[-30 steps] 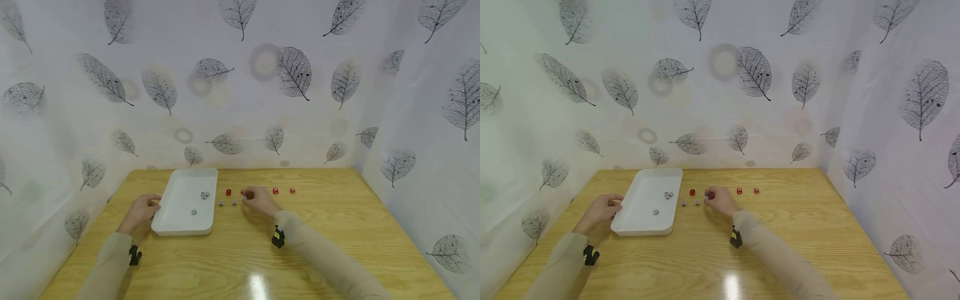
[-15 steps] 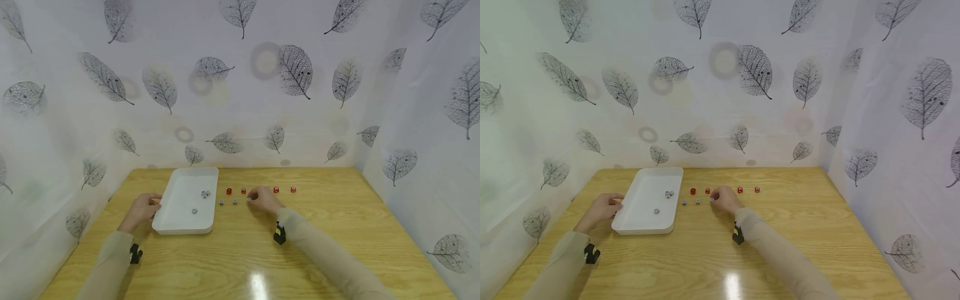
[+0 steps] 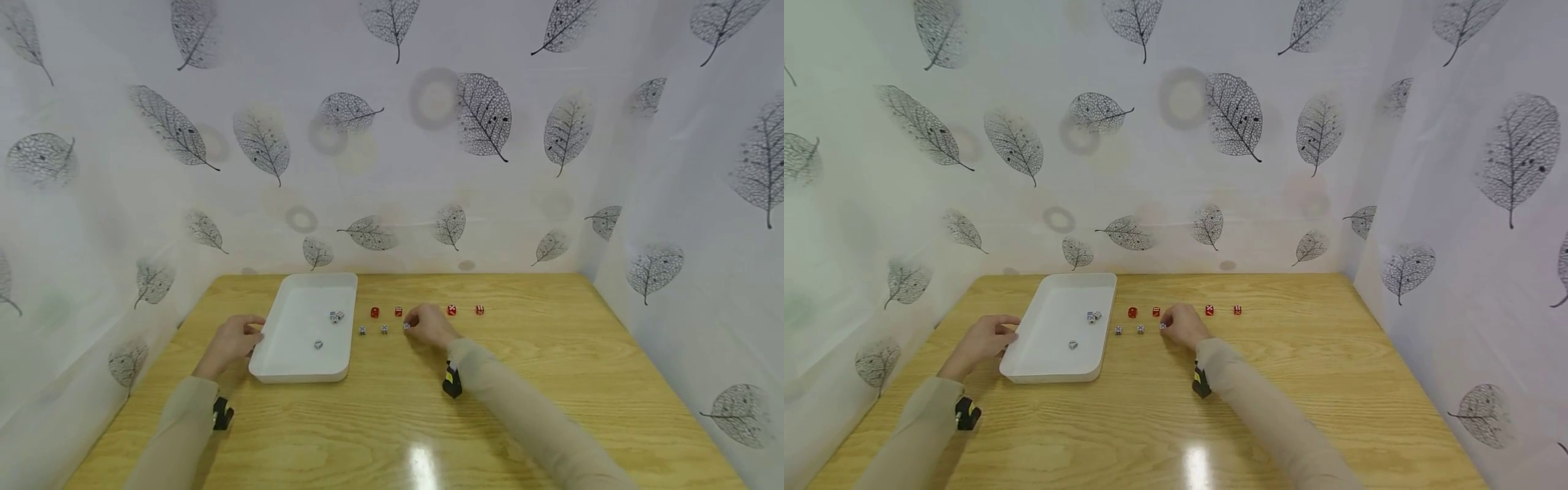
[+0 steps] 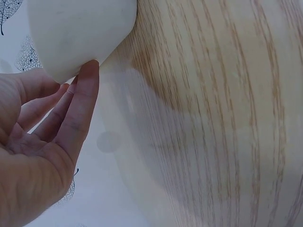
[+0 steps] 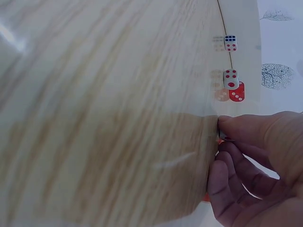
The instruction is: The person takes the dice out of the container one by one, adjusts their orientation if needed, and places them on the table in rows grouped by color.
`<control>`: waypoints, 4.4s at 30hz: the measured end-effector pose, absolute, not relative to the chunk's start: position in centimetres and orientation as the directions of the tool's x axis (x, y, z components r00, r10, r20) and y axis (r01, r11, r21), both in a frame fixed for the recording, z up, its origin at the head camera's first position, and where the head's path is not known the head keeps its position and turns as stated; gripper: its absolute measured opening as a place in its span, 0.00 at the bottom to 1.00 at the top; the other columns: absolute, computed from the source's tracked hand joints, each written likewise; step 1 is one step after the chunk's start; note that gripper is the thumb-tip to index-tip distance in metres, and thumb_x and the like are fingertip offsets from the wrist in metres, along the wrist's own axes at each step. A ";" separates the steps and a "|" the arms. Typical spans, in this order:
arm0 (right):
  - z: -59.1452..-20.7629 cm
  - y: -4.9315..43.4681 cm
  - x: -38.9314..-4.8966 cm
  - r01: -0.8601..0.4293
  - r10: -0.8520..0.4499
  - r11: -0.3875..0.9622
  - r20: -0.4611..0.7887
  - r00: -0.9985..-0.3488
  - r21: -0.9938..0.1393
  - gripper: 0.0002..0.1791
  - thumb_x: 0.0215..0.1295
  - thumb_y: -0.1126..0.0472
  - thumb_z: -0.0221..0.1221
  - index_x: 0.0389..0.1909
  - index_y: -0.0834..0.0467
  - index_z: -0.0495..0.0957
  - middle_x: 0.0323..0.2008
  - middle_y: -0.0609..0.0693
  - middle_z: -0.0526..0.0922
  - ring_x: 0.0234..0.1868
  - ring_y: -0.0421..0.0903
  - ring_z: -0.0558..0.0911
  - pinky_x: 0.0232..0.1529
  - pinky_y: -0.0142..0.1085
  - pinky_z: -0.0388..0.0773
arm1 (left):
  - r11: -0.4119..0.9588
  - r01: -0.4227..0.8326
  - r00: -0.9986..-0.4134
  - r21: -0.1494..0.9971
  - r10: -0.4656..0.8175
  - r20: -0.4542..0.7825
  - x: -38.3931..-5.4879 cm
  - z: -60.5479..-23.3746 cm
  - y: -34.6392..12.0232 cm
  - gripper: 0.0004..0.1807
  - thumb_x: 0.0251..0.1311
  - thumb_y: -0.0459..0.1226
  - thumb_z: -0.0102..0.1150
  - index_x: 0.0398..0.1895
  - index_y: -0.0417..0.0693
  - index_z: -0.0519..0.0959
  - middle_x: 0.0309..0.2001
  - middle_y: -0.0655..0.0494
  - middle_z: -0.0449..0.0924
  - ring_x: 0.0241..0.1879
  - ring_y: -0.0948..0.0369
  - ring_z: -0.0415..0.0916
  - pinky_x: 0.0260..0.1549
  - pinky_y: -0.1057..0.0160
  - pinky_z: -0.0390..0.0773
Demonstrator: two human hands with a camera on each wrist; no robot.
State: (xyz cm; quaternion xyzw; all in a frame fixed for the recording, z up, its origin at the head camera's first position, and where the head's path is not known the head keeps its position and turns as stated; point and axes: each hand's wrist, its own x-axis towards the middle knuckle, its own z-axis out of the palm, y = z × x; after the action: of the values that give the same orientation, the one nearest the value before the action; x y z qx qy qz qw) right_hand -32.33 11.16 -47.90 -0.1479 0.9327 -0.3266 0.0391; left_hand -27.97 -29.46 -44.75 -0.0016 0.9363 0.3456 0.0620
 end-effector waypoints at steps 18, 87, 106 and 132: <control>-48.1 11.2 -32.3 -0.273 -0.309 0.739 0.050 -0.950 -0.616 0.05 0.58 0.66 0.67 0.36 0.61 0.87 0.35 0.51 0.86 0.37 0.44 0.82 0.41 0.37 0.81 | 0.752 -0.025 -0.993 0.658 0.058 -0.105 -27.9 -44.8 -29.6 0.22 0.67 0.29 0.51 0.62 0.28 0.70 0.47 0.31 0.79 0.36 0.53 0.82 0.29 0.59 0.84; -45.5 -1.8 -29.3 -0.372 -0.510 0.520 0.070 -0.857 -0.769 0.15 0.64 0.61 0.64 0.50 0.60 0.83 0.45 0.49 0.85 0.41 0.37 0.80 0.42 0.26 0.79 | 0.739 -0.051 -0.992 0.672 0.039 -0.118 -28.0 -45.3 -29.5 0.21 0.66 0.29 0.52 0.61 0.29 0.71 0.46 0.32 0.80 0.34 0.54 0.82 0.28 0.60 0.84; -45.3 -4.9 -30.4 -0.444 -0.553 0.708 -0.039 -0.832 -0.550 0.12 0.60 0.66 0.65 0.46 0.59 0.86 0.35 0.47 0.84 0.36 0.39 0.75 0.43 0.30 0.75 | 0.727 -0.037 -0.991 0.686 0.060 -0.116 -28.1 -44.7 -29.8 0.22 0.66 0.29 0.51 0.62 0.28 0.70 0.48 0.30 0.79 0.36 0.53 0.83 0.30 0.58 0.85; -46.1 -6.2 -29.8 -0.461 -0.509 0.784 -0.003 -0.861 -0.415 0.10 0.60 0.53 0.68 0.39 0.53 0.86 0.34 0.43 0.85 0.34 0.37 0.79 0.38 0.28 0.77 | 0.726 -0.049 -0.990 0.686 0.058 -0.132 -28.4 -44.8 -30.4 0.23 0.68 0.30 0.50 0.64 0.30 0.68 0.51 0.29 0.77 0.37 0.54 0.82 0.31 0.59 0.84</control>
State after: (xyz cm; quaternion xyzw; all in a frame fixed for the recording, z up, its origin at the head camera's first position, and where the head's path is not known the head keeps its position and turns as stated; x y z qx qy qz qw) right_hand -29.76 -6.22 -46.08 -0.2572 0.9427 -0.2046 0.0576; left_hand -28.44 -30.44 -44.84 0.0024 0.9261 0.3703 0.0721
